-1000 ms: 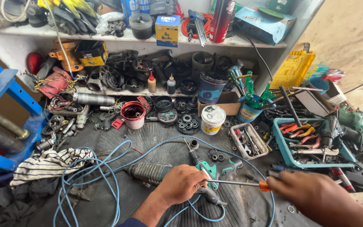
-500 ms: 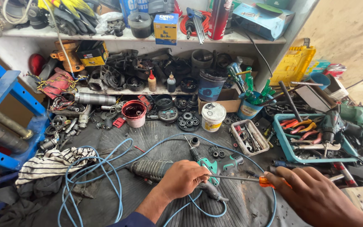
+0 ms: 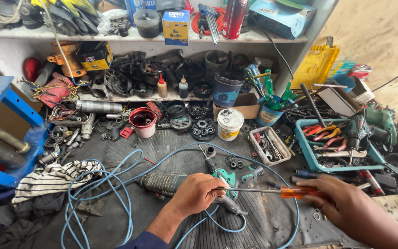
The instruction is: The person disassembles a pneumatic tool by removing a retaining ring and internal components. They wipe the tool body with a cloth and then use a screwdriver to manipulate the internal mechanism.
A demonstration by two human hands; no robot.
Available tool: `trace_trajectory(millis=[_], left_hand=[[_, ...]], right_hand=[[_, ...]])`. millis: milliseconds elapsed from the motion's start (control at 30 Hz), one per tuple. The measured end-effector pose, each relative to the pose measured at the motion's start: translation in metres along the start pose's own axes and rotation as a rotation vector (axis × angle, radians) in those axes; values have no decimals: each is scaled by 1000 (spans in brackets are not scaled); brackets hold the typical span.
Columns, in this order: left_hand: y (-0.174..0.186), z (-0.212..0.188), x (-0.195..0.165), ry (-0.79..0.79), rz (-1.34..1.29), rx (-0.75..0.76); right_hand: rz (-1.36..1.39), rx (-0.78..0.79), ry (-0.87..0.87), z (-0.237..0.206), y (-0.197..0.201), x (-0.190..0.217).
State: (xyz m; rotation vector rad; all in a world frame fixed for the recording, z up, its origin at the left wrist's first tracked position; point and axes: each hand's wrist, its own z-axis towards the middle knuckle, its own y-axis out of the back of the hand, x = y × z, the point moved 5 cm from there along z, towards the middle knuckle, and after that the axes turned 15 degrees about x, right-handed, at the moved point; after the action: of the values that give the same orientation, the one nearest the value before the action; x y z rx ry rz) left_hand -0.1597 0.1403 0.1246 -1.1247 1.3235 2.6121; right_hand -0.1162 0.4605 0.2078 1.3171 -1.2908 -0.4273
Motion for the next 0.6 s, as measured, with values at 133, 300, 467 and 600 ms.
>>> trace_trajectory(millis=[133, 300, 467, 600], left_hand=[[4, 3, -2, 62, -18, 57], [12, 6, -10, -20, -72, 67], [7, 4, -3, 9, -44, 41], [0, 3, 5, 48, -45, 48]], right_hand=[[-485, -104, 213, -18, -9, 3], [-644, -175, 396, -22, -15, 16], [-573, -217, 346, -15, -14, 12], [2, -540, 354, -12, -26, -4]])
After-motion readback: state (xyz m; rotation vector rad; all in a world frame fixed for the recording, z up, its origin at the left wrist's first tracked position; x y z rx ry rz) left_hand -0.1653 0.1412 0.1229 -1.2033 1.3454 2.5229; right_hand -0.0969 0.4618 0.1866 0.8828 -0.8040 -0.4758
